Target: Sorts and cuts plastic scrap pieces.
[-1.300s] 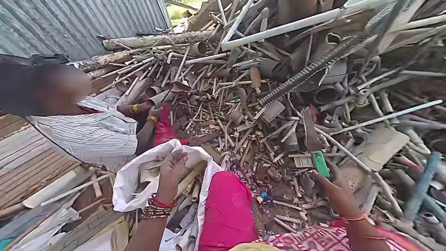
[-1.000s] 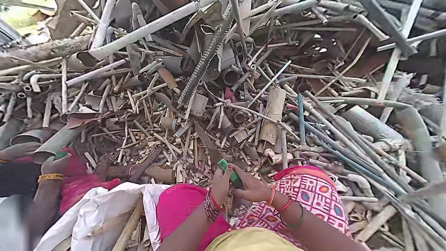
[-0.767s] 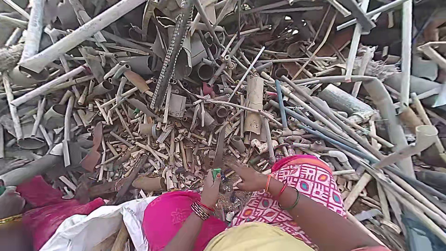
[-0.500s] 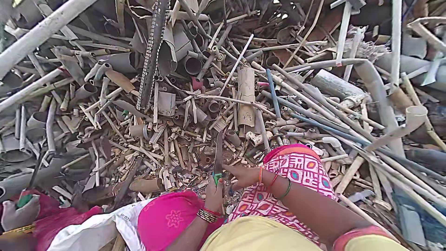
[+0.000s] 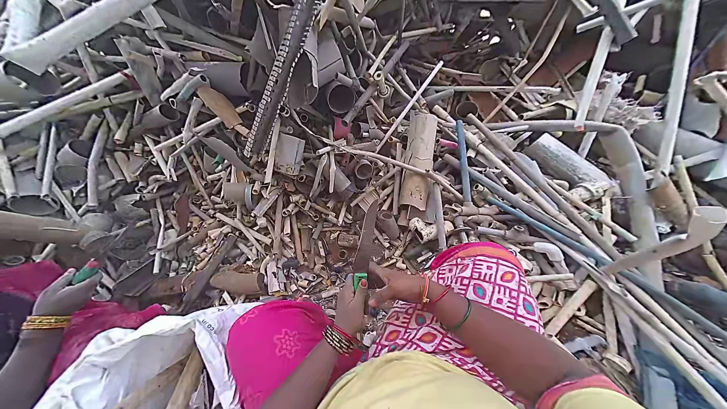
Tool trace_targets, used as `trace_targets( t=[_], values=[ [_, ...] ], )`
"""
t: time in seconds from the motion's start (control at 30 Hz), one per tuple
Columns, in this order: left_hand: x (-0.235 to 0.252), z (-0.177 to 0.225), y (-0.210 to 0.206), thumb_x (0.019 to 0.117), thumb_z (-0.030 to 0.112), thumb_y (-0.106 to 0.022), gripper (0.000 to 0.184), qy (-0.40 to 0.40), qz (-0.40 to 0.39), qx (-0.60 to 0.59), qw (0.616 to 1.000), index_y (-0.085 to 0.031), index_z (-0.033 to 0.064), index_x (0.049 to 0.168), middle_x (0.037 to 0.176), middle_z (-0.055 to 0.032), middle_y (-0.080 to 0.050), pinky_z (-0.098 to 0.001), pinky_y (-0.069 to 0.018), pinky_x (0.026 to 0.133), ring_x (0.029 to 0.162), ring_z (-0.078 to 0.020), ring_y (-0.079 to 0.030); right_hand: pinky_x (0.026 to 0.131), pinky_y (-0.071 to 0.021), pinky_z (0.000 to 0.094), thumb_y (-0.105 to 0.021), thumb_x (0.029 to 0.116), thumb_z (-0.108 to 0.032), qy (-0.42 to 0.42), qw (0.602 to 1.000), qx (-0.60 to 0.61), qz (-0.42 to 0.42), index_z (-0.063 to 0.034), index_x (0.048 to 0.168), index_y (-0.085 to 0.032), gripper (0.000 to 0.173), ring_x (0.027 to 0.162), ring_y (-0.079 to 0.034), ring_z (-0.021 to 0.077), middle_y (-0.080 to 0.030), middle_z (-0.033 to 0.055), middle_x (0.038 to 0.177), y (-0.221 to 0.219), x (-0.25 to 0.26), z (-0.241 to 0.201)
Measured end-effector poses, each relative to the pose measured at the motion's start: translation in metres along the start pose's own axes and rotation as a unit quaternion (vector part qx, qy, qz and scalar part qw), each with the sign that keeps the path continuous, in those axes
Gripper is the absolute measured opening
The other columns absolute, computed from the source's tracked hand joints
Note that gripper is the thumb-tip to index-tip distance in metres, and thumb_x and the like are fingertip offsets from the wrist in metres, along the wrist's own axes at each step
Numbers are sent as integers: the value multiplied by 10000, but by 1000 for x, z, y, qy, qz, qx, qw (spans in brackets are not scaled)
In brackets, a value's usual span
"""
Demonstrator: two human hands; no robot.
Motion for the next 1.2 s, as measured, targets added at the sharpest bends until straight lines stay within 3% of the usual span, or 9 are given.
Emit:
trace_targets(
  t=[0.2, 0.3, 0.47, 0.63, 0.7, 0.87, 1.0, 1.07, 1.2],
  values=[
    [5, 6, 6, 1078, 237, -388, 392, 53, -5, 29, 998, -503, -91, 1258, 825, -59, -570, -281, -510, 659, 668, -81, -561, 1007, -500, 208, -693, 821, 31, 4, 999, -42, 18, -17, 1554, -126, 928, 1221, -575, 34, -483, 101, 1432, -2, 6, 3],
    [5, 10, 8, 1083, 217, -393, 400, 53, -14, 112, 992, -511, -112, 1279, 878, -141, -605, -391, -507, 767, 768, -196, -594, 1083, -471, 304, -746, 805, 72, -25, 992, -125, 13, 17, 1609, -38, 1073, 1385, -491, 200, -311, 237, 1603, -1, 5, 2],
    [1, 16, 10, 1075, 246, -409, 478, 31, -107, 232, 966, -486, -153, 1327, 951, -258, -654, -529, -519, 842, 877, -363, -661, 1143, -358, 478, -827, 825, -51, -68, 924, -376, -1, 157, 1458, -381, 802, 1356, -476, 401, -466, 346, 1455, 14, 4, 4],
    [16, 17, 9, 1112, 256, -380, 426, 100, -100, 197, 970, -487, -82, 1346, 961, -199, -623, -461, -524, 804, 813, -280, -628, 1140, -367, 561, -823, 871, -176, -147, 865, -478, 40, 94, 1566, -238, 948, 1450, -390, 444, -249, 311, 1632, 12, 8, -2],
    [18, 22, 8, 1110, 260, -390, 451, 107, -102, 226, 963, -476, -92, 1378, 1064, -262, -646, -527, -501, 906, 964, -359, -652, 1117, -389, 574, -824, 873, -193, -171, 849, -498, 44, 77, 1586, -202, 984, 1455, -391, 438, -186, 288, 1667, 9, 8, -4],
    [5, 27, 0, 1110, 262, -387, 474, 91, -147, 266, 948, -447, -118, 1387, 1087, -286, -645, -544, -492, 949, 1038, -397, -651, 1125, -327, 649, -732, 951, -270, -244, 763, -597, 29, 57, 1543, -362, 771, 1468, -351, 467, -316, 295, 1608, 8, 13, 0],
    [15, 23, 3, 1119, 277, -384, 465, 120, -109, 224, 961, -454, -85, 1401, 1072, -263, -646, -530, -504, 915, 974, -372, -655, 1083, -423, 560, -796, 908, -273, -217, 817, -532, 46, 88, 1573, -231, 945, 1425, -427, 440, -145, 285, 1678, 5, 15, -3],
    [16, 26, 6, 1117, 285, -387, 469, 121, -103, 235, 959, -459, -83, 1398, 1089, -277, -651, -556, -491, 942, 1019, -396, -656, 1180, -334, 496, -843, 854, -188, -145, 886, -438, 46, 116, 1568, -194, 1012, 1469, -374, 404, -236, 310, 1638, 5, 10, 1],
    [16, 20, 8, 1117, 269, -384, 446, 107, -62, 194, 973, -479, -90, 1363, 1051, -254, -644, -524, -500, 905, 950, -352, -649, 1132, -438, 380, -844, 795, -21, -94, 965, -243, 30, 101, 1585, -70, 1113, 1384, -504, 321, -371, 313, 1553, 3, 6, 4]
  ],
)
Point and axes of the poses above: each hand's wrist, its own x-axis towards the middle knuckle, its own y-axis out of the back of the hand, z = x × y, the point moved 2 cm from there along x, towards the middle knuckle
